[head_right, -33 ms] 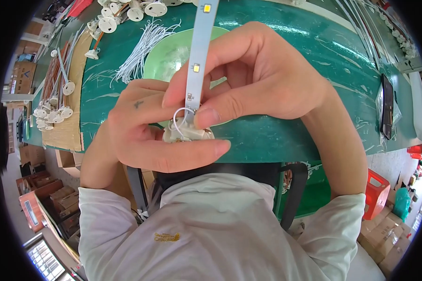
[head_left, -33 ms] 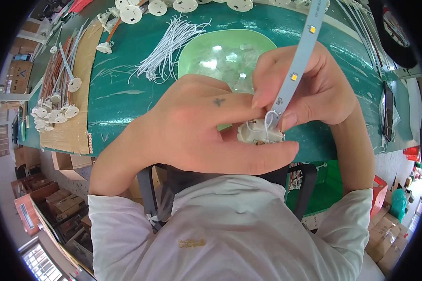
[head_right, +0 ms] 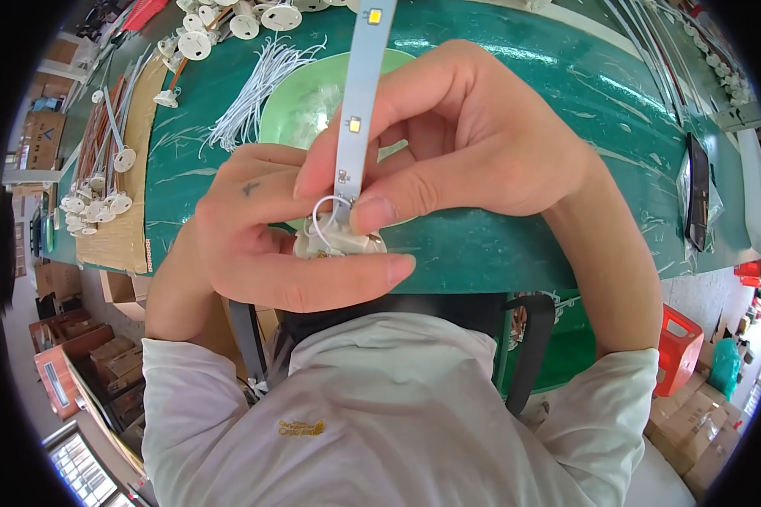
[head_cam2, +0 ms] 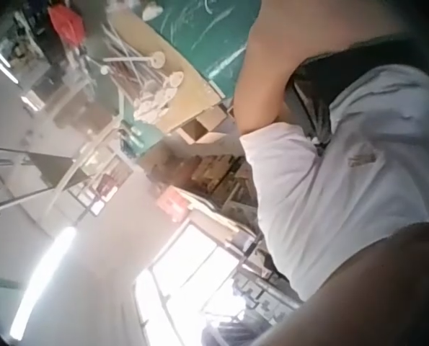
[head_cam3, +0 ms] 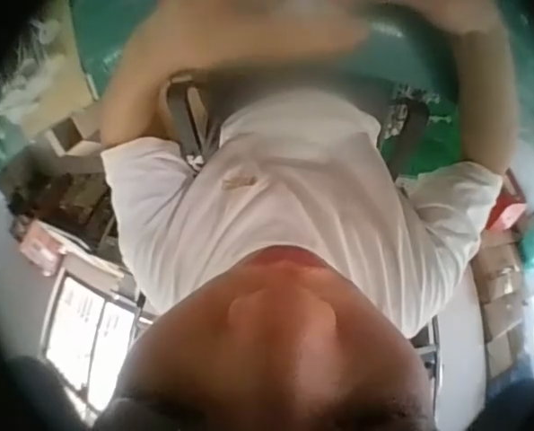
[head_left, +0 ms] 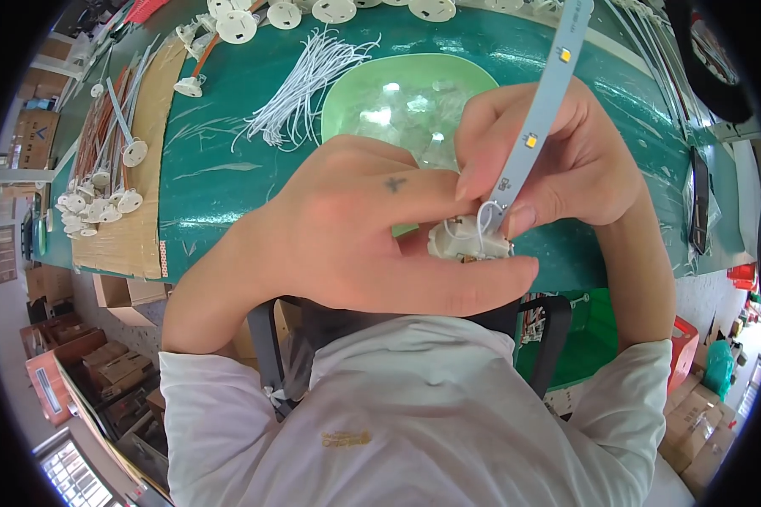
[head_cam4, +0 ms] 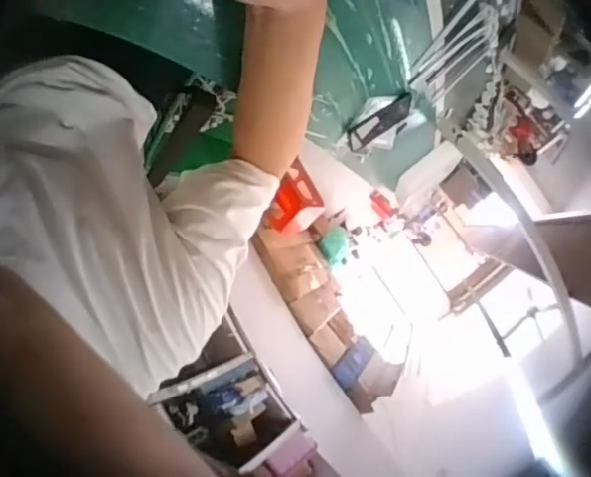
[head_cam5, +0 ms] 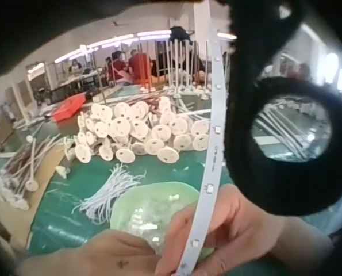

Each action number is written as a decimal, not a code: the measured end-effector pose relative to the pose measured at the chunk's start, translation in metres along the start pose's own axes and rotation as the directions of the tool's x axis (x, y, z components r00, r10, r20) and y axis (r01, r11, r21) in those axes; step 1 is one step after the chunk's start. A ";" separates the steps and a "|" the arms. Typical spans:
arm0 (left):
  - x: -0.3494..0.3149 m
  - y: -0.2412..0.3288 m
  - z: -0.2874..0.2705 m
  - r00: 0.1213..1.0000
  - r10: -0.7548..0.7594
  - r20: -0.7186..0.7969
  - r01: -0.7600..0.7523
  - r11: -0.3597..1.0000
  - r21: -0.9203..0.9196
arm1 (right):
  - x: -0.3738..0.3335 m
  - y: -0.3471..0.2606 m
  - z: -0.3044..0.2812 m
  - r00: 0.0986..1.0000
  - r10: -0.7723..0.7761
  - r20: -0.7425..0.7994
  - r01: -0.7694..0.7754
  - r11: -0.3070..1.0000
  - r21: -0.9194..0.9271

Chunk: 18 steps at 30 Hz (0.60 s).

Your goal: The worker is manually assembling LED light strips into small white plastic circular bases by threading them and securing the components.

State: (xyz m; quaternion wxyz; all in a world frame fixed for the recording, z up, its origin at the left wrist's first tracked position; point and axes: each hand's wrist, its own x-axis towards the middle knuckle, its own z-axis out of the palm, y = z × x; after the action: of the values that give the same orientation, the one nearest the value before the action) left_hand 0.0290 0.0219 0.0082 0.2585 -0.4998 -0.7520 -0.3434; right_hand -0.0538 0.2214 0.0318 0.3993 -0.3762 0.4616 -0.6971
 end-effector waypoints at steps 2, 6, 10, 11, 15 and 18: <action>0.000 0.002 -0.003 0.996 -0.059 0.073 0.065 0.994 -0.085 | -0.001 0.003 0.000 0.999 -0.034 0.025 0.035 0.999 -0.033; -0.001 0.001 -0.002 0.992 -0.077 0.099 0.086 0.993 -0.086 | 0.001 0.004 -0.002 0.999 -0.042 0.030 0.044 0.998 -0.053; 0.000 0.000 -0.001 0.998 -0.024 0.051 0.026 0.999 -0.045 | 0.002 0.006 -0.003 0.998 -0.049 0.031 0.050 0.998 -0.038; 0.000 -0.001 -0.001 0.999 0.006 0.050 -0.003 0.999 -0.045 | 0.002 0.006 -0.003 0.998 -0.053 0.031 0.054 0.998 -0.043; 0.000 -0.001 -0.001 0.998 0.011 0.061 -0.008 0.999 -0.049 | 0.001 0.007 -0.004 0.998 -0.057 0.032 0.058 0.998 -0.030; -0.001 -0.001 -0.001 0.997 0.016 0.071 -0.013 0.999 -0.044 | 0.001 0.008 -0.004 0.998 -0.063 0.030 0.064 0.997 -0.043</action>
State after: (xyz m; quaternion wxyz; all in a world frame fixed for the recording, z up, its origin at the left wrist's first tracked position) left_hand 0.0282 0.0201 0.0085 0.2233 -0.5225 -0.7495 -0.3396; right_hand -0.0557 0.2197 0.0236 0.3753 -0.4092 0.4588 -0.6937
